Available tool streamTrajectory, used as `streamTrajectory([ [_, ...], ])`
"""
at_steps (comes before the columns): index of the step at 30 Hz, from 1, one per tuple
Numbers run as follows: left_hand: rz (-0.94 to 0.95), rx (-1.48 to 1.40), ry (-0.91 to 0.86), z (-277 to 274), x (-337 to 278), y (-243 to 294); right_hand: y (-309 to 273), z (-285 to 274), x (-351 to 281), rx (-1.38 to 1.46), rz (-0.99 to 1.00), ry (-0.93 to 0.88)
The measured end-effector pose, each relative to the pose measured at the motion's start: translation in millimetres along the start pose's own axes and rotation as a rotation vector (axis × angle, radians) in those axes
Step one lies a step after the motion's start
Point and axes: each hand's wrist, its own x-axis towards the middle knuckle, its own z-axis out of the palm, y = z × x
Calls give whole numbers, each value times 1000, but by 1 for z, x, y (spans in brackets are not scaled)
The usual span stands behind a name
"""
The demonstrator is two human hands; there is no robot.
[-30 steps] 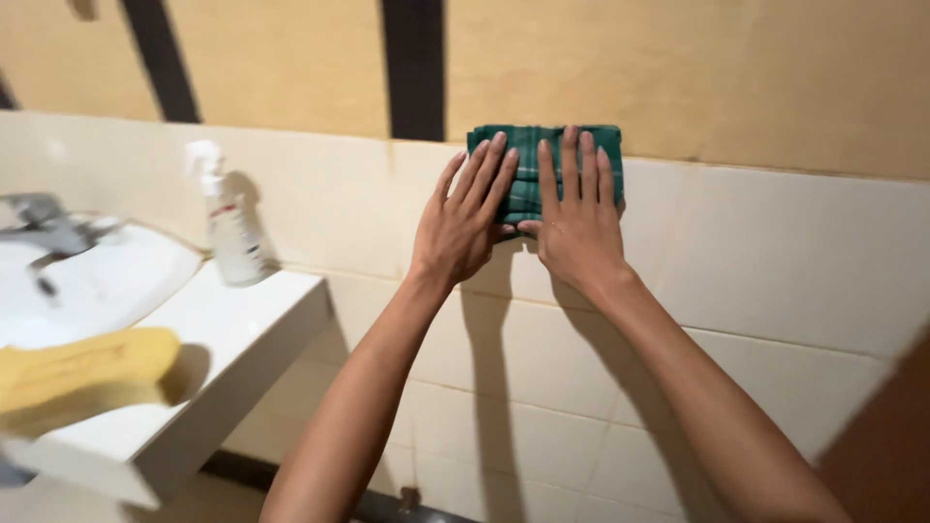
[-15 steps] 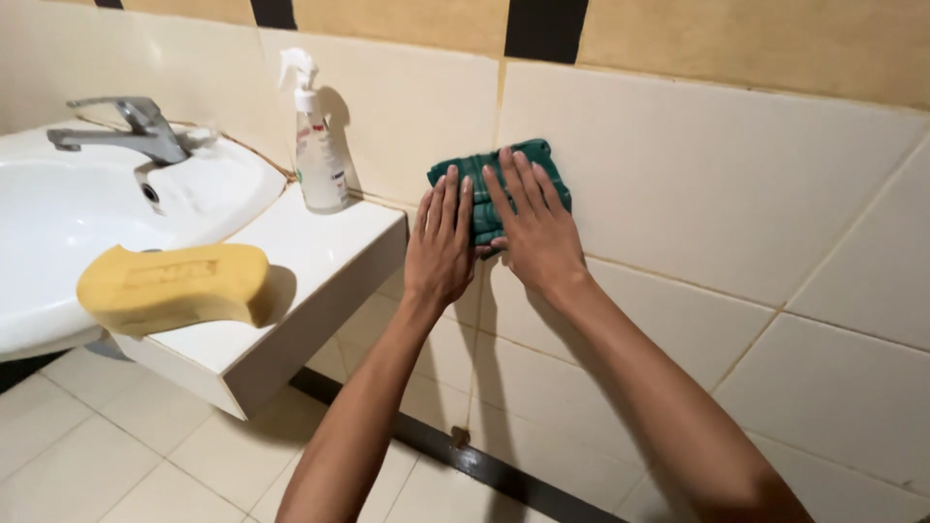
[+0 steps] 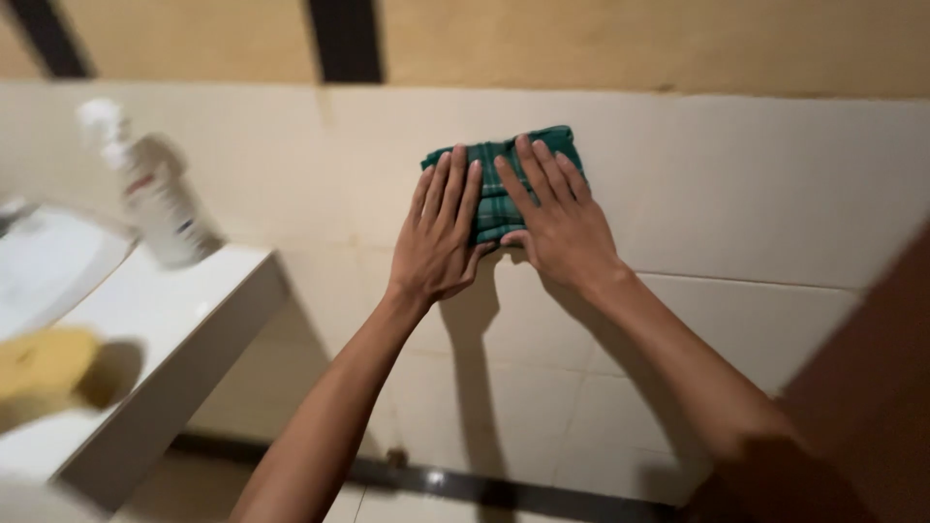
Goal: The person rinses a yellow sponge under running water in a sink, then places it on the counter. They pick up a spray bottle and apply cleaner to the tiled wall, then wipe the wall with a green cloth.
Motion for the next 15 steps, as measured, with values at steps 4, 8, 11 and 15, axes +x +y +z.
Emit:
streamTrajectory([
  [4,64,-22,0,-4,62,39,53,-38,-16,-87,71,-6],
  [8,146,-67,121,-2,116,77,99,-74,-28,-169,182,-12],
  [11,175,-76,143,5,150,114,133,-94,-49,-225,259,-18],
  [15,210,-123,105,17,188,168,174,-108,-84,-207,424,-42],
])
